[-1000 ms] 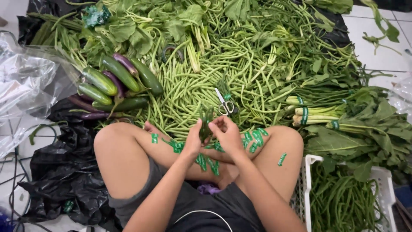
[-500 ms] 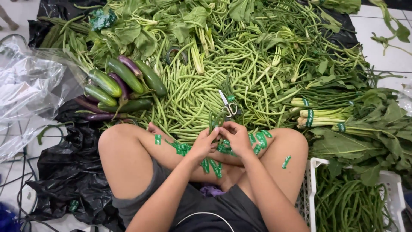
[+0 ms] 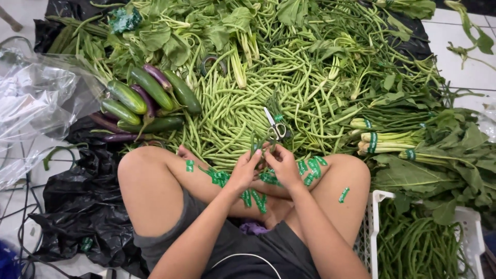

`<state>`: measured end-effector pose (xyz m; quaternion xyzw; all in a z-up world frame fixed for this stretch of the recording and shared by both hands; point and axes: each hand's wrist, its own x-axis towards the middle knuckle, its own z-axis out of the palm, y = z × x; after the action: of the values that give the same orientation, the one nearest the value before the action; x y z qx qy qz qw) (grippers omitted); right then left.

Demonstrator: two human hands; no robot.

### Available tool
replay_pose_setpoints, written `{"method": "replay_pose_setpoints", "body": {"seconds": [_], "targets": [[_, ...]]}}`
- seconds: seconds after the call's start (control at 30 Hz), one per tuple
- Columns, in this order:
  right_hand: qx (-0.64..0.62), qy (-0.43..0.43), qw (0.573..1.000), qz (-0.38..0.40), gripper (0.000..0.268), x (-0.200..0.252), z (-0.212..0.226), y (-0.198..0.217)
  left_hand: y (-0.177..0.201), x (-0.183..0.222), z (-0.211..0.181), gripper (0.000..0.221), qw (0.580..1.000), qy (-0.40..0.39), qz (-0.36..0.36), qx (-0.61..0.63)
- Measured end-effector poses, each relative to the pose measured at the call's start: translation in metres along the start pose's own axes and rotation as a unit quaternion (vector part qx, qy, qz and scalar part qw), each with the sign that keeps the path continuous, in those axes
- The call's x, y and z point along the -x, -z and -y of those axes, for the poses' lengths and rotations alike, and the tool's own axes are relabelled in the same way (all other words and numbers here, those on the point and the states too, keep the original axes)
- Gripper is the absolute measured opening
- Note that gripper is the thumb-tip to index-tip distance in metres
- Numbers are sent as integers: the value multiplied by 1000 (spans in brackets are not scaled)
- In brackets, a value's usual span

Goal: Trimming the ends of long beans with scissors and wiping a cucumber with a cloth.

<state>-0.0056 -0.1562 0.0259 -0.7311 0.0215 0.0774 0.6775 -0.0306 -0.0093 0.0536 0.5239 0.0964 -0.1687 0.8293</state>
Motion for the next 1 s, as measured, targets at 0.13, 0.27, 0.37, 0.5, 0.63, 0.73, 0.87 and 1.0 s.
{"method": "replay_pose_setpoints", "body": {"seconds": [0.13,0.27,0.37,0.5,0.63,0.73,0.87,1.0], "targets": [[-13,18,1000,1,6,-13,-37,8,17,-20,29,22,1000,12,-6,17],[-56,26,998,-32,12,-11,-43,7,19,-25,32,12,999,20,-14,29],[-60,46,997,-29,16,-16,-36,12,18,-25,34,7,1000,-2,8,26],[-72,48,996,-13,17,-12,-28,10,16,-17,25,10,999,-10,28,25],[-114,75,991,11,25,-12,-28,8,4,-1,4,21,988,-90,68,-103],[-99,100,990,-12,42,-3,-13,1,3,-2,4,46,960,-127,81,-235],[-7,174,983,-62,69,0,0,3,-1,10,-4,74,916,-132,81,-369],[128,280,950,-55,56,15,53,21,16,-5,17,66,895,-132,77,-418]]}}
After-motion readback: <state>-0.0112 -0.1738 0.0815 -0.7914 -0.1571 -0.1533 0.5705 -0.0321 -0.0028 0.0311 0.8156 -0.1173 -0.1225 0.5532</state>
